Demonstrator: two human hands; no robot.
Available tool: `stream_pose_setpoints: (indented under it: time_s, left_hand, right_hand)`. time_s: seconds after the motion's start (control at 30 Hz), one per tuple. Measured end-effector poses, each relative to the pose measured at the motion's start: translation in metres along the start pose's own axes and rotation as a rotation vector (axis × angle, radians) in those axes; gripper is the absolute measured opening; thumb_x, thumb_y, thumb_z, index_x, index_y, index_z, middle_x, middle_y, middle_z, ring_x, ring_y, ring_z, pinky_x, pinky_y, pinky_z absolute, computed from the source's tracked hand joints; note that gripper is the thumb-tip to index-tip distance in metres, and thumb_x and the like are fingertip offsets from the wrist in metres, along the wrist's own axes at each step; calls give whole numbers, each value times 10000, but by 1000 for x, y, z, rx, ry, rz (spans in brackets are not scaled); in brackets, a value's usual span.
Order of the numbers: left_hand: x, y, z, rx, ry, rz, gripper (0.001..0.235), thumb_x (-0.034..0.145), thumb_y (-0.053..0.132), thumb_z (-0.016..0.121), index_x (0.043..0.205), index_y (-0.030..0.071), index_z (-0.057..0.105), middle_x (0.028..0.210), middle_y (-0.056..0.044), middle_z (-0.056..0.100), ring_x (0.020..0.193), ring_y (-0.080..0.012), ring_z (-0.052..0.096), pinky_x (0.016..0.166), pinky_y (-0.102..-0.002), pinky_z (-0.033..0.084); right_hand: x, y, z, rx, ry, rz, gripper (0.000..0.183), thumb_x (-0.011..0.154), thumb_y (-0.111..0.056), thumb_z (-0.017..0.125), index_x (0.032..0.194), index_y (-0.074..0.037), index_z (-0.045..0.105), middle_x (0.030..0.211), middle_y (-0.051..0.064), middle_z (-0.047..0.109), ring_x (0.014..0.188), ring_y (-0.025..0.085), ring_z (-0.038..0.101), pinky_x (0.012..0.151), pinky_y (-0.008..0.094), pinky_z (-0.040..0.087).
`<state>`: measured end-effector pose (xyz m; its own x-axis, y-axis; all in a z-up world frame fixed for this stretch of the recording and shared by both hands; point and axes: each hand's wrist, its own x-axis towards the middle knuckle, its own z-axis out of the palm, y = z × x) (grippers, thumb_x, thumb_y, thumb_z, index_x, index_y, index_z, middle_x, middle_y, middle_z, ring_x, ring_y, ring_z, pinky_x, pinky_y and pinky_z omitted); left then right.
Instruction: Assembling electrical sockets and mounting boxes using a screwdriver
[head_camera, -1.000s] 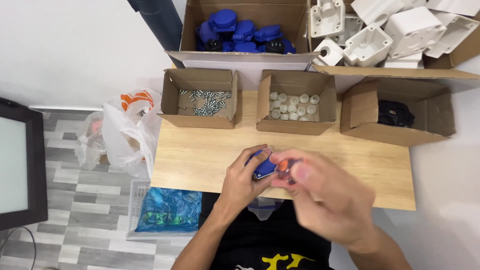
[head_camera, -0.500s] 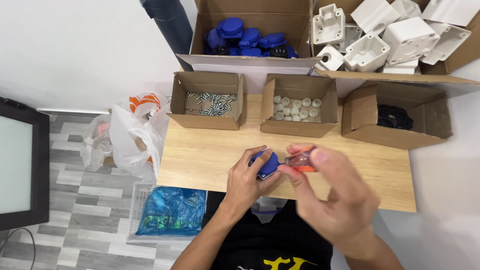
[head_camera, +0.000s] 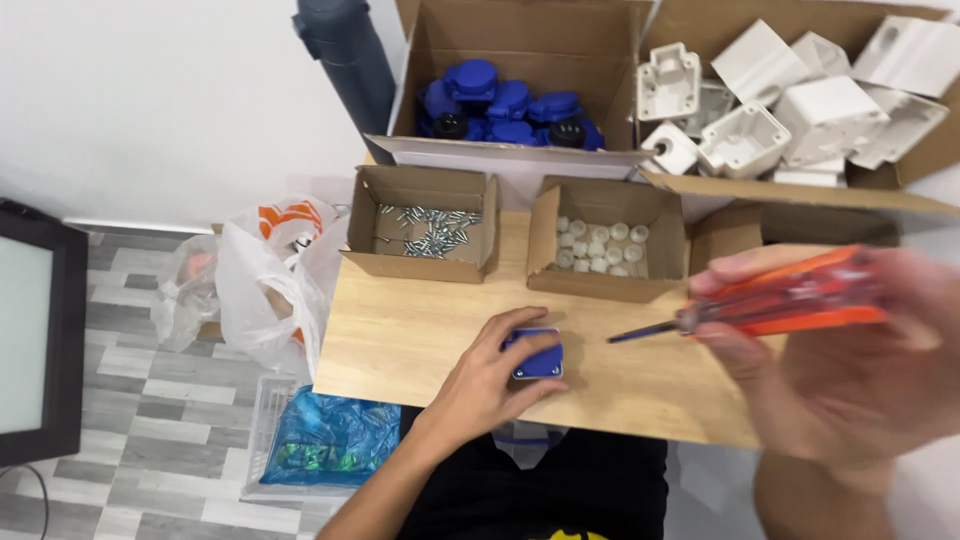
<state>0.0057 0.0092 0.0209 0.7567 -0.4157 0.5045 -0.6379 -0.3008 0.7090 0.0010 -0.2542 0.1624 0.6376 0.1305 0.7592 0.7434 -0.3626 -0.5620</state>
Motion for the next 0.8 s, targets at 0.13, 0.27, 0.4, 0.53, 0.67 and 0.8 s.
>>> stream_pose_setpoints:
  time_s: [0.13,0.27,0.4,0.53,0.67,0.8]
  left_hand:
    - [20,8,-33,102,-7,152,344,1050,268,786,1288,48,672,1385,-224,670,1291,-411,686,1126,-543,574]
    - [66,-13,-86,281,31,234,67,1060,95,714,1081,35,735,1153,-149,778,1075,-316,762,962,-471,610]
    - [107,-70,-118,561,-264,-278,188,1021,204,639,1066,121,802,1088,-98,812,1001,-370,741,860,-513,563]
    - [138,-100,-114,624,-644,-653,277,844,340,819,1101,240,849,1027,-107,830,1036,-363,733,844,-490,557]
    - [144,-106,-100,631,-735,-712,427,811,354,861,1224,252,821,1081,-107,820,1064,-343,744,874,-460,584]
    - [135,-126,-93,652,-720,-688,403,777,132,831,1167,233,828,1121,-138,794,1038,-402,754,805,-517,606]
  right_hand:
    - [30,1,-17,30,-98,473,378,1034,-24,627,1382,110,561,1256,227,700,999,274,782,967,323,673]
    - [24,36,-27,-14,-114,421,432,1136,-110,498,1489,136,461,1379,285,653,1153,332,748,1045,351,627]
    - [24,59,-6,114,-29,119,370,1129,-7,496,1474,102,417,1346,393,592,1053,446,774,916,496,772]
    - [41,76,11,56,-7,-280,521,1106,-84,609,1523,23,315,1544,138,325,921,445,736,836,476,742]
    - [-13,80,4,104,111,-54,648,1103,-112,611,1661,-70,285,1696,55,313,976,403,741,772,438,691]
    - [-88,85,-18,543,537,343,507,1112,-141,704,1547,-113,445,1220,248,706,903,318,765,794,452,705]
